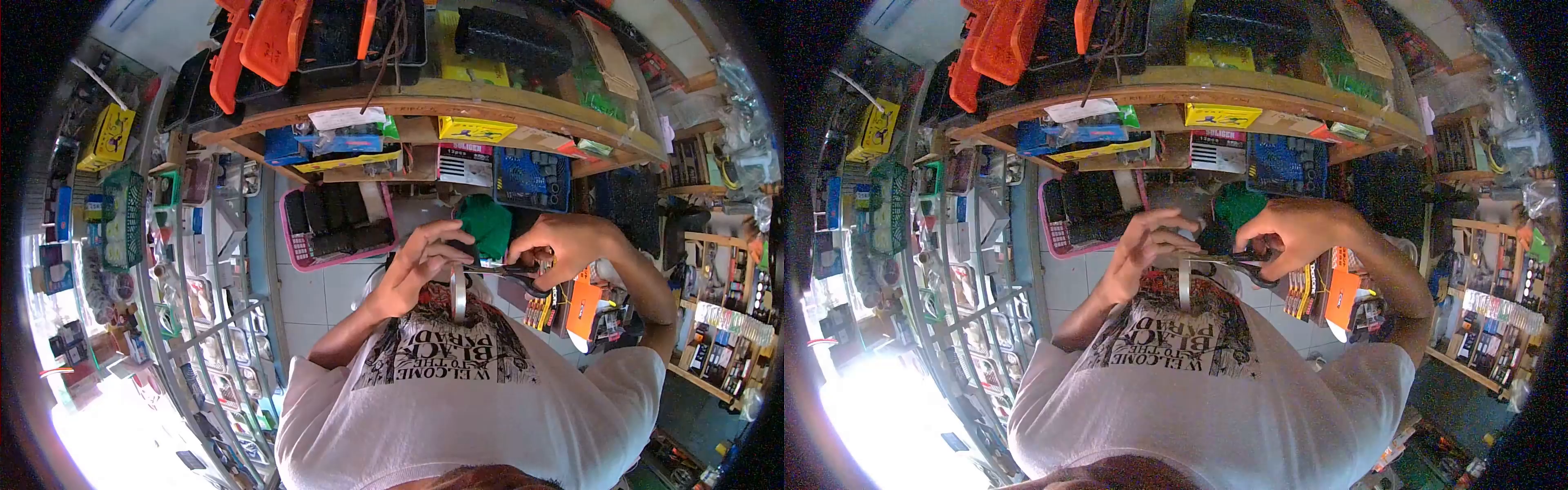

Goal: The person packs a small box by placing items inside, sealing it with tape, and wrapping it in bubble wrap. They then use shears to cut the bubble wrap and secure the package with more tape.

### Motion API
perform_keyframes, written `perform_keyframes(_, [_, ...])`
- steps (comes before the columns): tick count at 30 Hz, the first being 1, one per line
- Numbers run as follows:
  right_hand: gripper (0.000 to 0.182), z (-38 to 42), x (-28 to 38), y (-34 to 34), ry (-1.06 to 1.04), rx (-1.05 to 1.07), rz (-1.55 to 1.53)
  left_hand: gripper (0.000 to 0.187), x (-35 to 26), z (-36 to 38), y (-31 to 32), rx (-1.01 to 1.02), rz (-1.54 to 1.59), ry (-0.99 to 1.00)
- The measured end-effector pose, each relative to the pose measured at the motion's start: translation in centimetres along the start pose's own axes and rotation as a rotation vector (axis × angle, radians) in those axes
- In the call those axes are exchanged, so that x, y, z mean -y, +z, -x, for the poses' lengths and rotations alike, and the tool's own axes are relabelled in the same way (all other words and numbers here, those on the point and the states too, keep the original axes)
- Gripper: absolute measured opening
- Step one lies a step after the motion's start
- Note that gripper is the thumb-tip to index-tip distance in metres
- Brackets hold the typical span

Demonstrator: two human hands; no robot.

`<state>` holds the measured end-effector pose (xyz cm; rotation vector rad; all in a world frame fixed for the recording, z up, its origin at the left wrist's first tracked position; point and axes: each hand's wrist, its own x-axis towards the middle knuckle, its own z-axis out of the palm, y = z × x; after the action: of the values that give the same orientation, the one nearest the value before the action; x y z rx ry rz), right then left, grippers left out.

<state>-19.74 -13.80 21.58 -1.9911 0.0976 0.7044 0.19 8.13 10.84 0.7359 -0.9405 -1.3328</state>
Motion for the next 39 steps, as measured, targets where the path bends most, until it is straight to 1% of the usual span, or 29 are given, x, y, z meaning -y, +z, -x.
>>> perform_keyframes(1, [0.049, 0.1, -0.1, 0.1, 0.012, 0.001, -0.003, 0.046, 0.1, 0.0, -0.2, 0.012, 0.026, -0.003])
perform_keyframes(4, [0.048, 0.5, -0.2, 0.2, 0.042, -0.010, -0.023, 0.049, 0.2, -0.3, 0.0, -0.016, -0.108, -0.008])
perform_keyframes(6, [0.047, 0.9, -0.1, 0.1, 0.056, -0.032, -0.050, 0.052, -0.1, -0.7, 0.1, -0.064, -0.118, 0.023])
perform_keyframes(7, [0.049, 1.0, 0.2, 0.0, 0.091, -0.034, -0.053, 0.054, -0.2, -0.8, 0.2, -0.089, -0.123, 0.038])
perform_keyframes(9, [0.051, 1.3, 0.8, 0.0, 0.160, -0.035, -0.058, 0.054, -0.2, -0.8, 0.3, -0.108, -0.079, -0.006])
perform_keyframes(10, [0.052, 1.3, 0.6, 0.2, 0.149, -0.079, -0.067, 0.054, -0.2, -0.8, 0.3, -0.117, -0.057, -0.028])
perform_keyframes(12, [0.052, 1.4, -0.1, 1.0, 0.129, -0.170, -0.084, 0.050, 0.1, -0.9, 0.2, -0.094, -0.038, -0.002])
perform_keyframes(15, [0.055, 0.3, -1.4, 3.5, 0.110, -0.343, -0.361, 0.049, 0.3, -1.0, 0.3, -0.110, -0.052, 0.023])
perform_keyframes(16, [0.058, -0.4, -1.8, 4.2, 0.011, -0.382, -0.343, 0.049, 0.3, -1.0, 0.3, -0.124, -0.065, 0.030])
perform_keyframes(19, [0.059, -2.1, -2.2, 6.8, -0.082, -0.523, -0.452, 0.049, -0.2, -0.9, 0.2, -0.111, -0.062, -0.018])
perform_keyframes(20, [0.067, -2.9, -3.7, 8.0, -0.194, -0.559, -0.463, 0.048, -0.3, -1.0, 0.1, -0.129, -0.052, -0.038])
perform_keyframes(23, [0.066, -4.6, -2.9, 10.4, -0.196, -0.597, -0.759, 0.044, -0.6, -1.0, -0.3, -0.187, -0.036, -0.077])
perform_keyframes(24, [0.066, -4.8, -2.0, 10.8, -0.159, -0.584, -0.873, 0.043, -0.6, -1.0, -0.3, -0.211, -0.040, -0.075])
perform_keyframes(25, [0.066, -5.3, -1.9, 11.2, -0.191, -0.658, -0.807, 0.042, -0.6, -0.9, -0.3, -0.236, -0.044, -0.072])
perform_keyframes(27, [0.065, -6.7, -2.0, 11.7, -0.253, -0.799, -0.681, 0.041, -0.4, -0.7, 0.4, -0.288, -0.054, 0.040])
perform_keyframes(28, [0.061, -7.1, -1.3, 11.5, -0.280, -0.888, -0.793, 0.041, -0.1, -0.5, 0.8, -0.294, -0.071, 0.111])
perform_keyframes(29, [0.061, -7.5, -1.2, 11.4, -0.286, -0.951, -0.804, 0.042, 0.2, -0.4, 1.1, -0.294, -0.088, 0.182])
perform_keyframes(30, [0.060, -7.8, -1.1, 11.3, -0.290, -1.016, -0.817, 0.038, 0.4, -0.3, 1.4, -0.306, -0.149, 0.231])
perform_keyframes(31, [0.059, -8.1, -0.8, 11.1, -0.294, -1.083, -0.829, 0.037, 0.4, -0.3, 1.3, -0.307, -0.268, 0.275])
perform_keyframes(33, [0.059, -7.9, 0.3, 10.7, -0.297, -1.055, -0.938, 0.034, 0.2, -0.2, 1.3, -0.308, -0.506, 0.360])
perform_keyframes(35, [0.060, -7.6, 1.2, 10.4, -0.280, -1.011, -1.049, 0.033, -0.2, -0.2, 1.6, -0.269, -0.601, 0.433])
perform_keyframes(38, [0.061, -7.4, 0.5, 10.9, -0.277, -1.037, -0.923, 0.034, -0.7, -0.6, 1.7, -0.227, -0.695, 0.510])
perform_keyframes(39, [0.063, -7.4, 0.6, 11.1, -0.278, -1.050, -0.928, 0.036, -0.7, -0.5, 1.8, -0.220, -0.717, 0.526])
